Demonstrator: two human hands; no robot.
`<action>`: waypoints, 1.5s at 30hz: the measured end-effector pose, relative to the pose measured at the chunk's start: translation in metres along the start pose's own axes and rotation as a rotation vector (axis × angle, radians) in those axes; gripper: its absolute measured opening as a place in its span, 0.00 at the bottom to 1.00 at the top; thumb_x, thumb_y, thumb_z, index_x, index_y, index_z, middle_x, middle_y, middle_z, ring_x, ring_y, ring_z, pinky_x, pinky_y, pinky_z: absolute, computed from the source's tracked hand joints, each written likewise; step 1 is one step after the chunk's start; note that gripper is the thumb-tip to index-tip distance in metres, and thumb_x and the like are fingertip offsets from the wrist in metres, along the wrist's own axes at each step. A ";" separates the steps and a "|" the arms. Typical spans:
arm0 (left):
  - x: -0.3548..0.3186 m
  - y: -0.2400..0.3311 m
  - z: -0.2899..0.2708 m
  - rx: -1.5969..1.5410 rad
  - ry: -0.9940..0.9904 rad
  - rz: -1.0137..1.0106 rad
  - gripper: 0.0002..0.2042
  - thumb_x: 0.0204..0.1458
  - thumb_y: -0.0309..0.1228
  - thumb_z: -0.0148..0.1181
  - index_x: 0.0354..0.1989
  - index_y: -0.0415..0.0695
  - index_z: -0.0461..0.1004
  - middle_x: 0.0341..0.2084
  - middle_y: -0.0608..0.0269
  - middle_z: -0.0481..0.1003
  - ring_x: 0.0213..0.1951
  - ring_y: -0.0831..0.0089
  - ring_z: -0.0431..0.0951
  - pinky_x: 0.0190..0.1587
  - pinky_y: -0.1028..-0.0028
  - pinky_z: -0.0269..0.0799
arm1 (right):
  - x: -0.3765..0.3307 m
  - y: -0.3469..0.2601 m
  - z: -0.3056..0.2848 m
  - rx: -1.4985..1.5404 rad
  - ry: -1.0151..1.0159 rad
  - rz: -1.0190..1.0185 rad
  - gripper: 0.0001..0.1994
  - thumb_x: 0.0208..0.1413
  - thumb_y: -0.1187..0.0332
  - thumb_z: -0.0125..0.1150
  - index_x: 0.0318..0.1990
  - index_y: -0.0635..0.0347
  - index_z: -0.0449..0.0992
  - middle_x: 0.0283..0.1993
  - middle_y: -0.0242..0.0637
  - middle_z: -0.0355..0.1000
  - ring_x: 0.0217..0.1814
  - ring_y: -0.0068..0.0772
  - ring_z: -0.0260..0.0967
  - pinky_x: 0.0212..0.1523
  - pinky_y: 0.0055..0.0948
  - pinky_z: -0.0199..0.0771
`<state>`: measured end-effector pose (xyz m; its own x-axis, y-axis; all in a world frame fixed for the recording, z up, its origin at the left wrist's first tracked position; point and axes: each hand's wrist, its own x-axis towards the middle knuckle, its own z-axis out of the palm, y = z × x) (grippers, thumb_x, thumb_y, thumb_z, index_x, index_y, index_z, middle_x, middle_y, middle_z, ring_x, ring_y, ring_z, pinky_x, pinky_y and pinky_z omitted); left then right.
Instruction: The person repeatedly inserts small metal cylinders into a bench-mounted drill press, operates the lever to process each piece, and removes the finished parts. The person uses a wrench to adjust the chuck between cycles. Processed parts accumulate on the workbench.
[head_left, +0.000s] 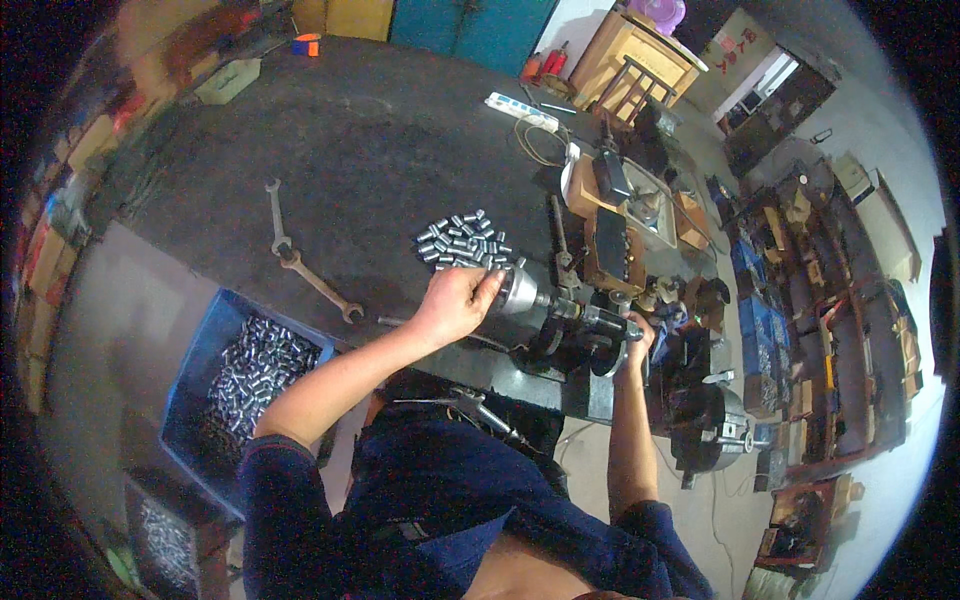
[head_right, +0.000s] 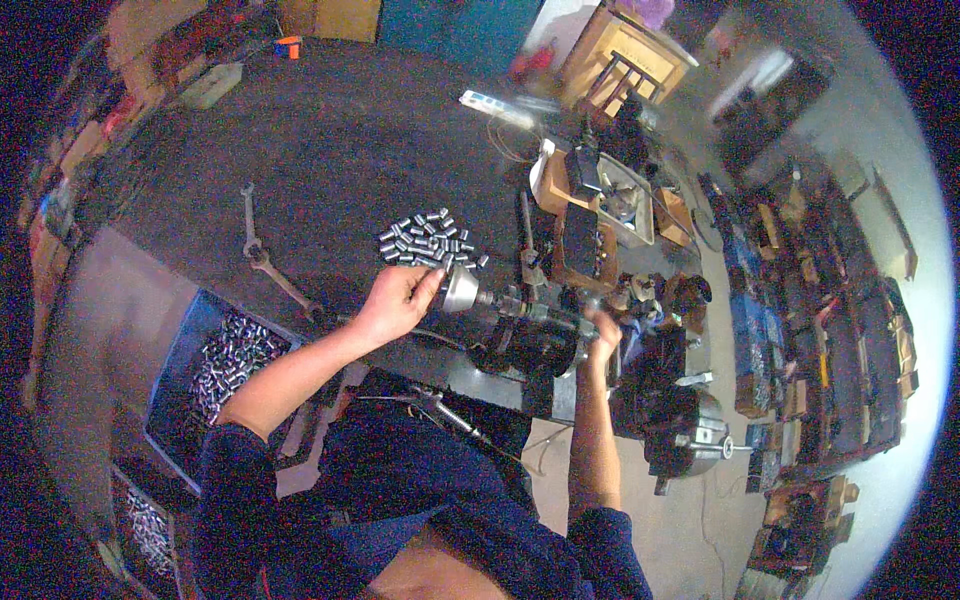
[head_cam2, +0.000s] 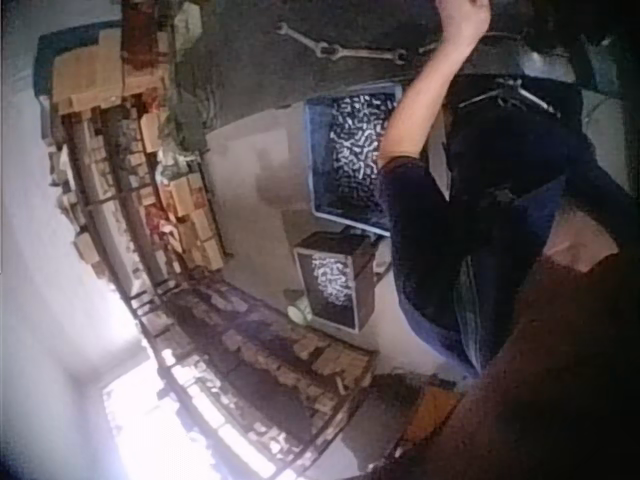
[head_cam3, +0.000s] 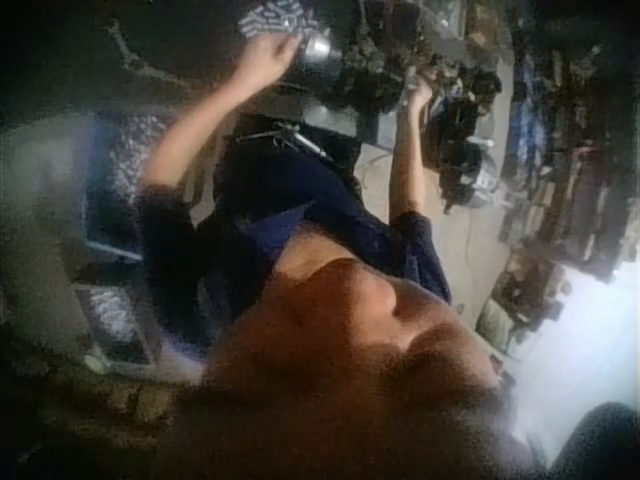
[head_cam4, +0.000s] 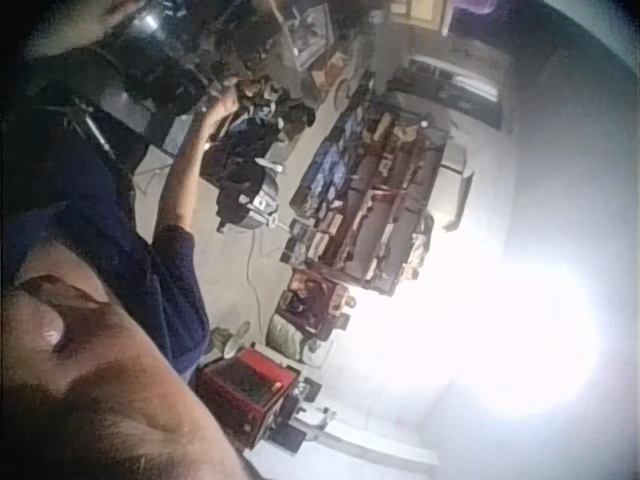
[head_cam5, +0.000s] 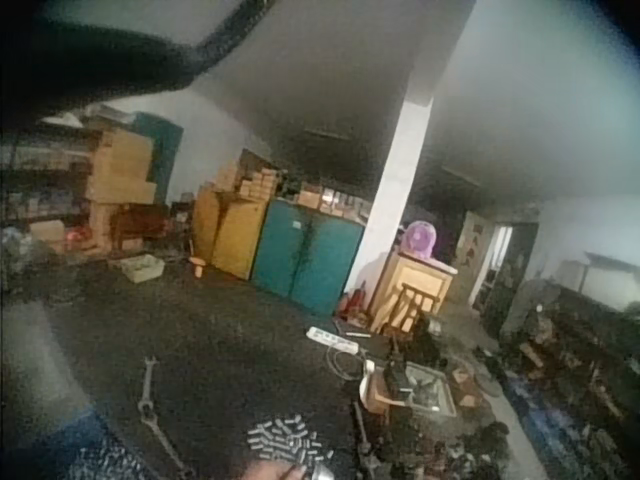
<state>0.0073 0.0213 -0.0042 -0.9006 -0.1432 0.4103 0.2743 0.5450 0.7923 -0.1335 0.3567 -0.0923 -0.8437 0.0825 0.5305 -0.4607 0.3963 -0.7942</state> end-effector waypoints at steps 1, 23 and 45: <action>0.000 0.001 0.000 0.031 0.012 0.026 0.15 0.51 0.33 0.47 0.16 0.37 0.66 0.07 0.56 0.61 0.11 0.68 0.63 0.16 0.68 0.57 | -0.013 0.006 0.000 0.129 0.065 0.196 0.07 0.43 0.72 0.49 0.21 0.64 0.72 0.21 0.32 0.68 0.21 0.22 0.62 0.23 0.21 0.62; 0.003 0.017 0.009 0.078 0.203 0.077 0.19 0.51 0.31 0.47 0.09 0.37 0.62 0.06 0.50 0.61 0.10 0.56 0.65 0.15 0.65 0.56 | -0.008 -0.133 -0.043 0.852 0.026 0.436 0.13 0.52 0.65 0.42 0.20 0.60 0.65 0.13 0.23 0.50 0.11 0.13 0.43 0.09 0.15 0.42; 0.007 0.008 0.009 0.112 0.122 -0.044 0.19 0.50 0.36 0.48 0.10 0.36 0.66 0.08 0.48 0.64 0.12 0.56 0.66 0.17 0.63 0.59 | 0.008 -0.147 -0.018 0.665 0.186 0.294 0.10 0.49 0.69 0.45 0.17 0.57 0.63 0.15 0.22 0.48 0.15 0.13 0.42 0.14 0.16 0.40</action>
<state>0.0002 0.0321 0.0004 -0.8613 -0.2647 0.4337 0.1901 0.6237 0.7582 -0.0679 0.3153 0.0344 -0.9242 0.2761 0.2637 -0.3430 -0.2971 -0.8911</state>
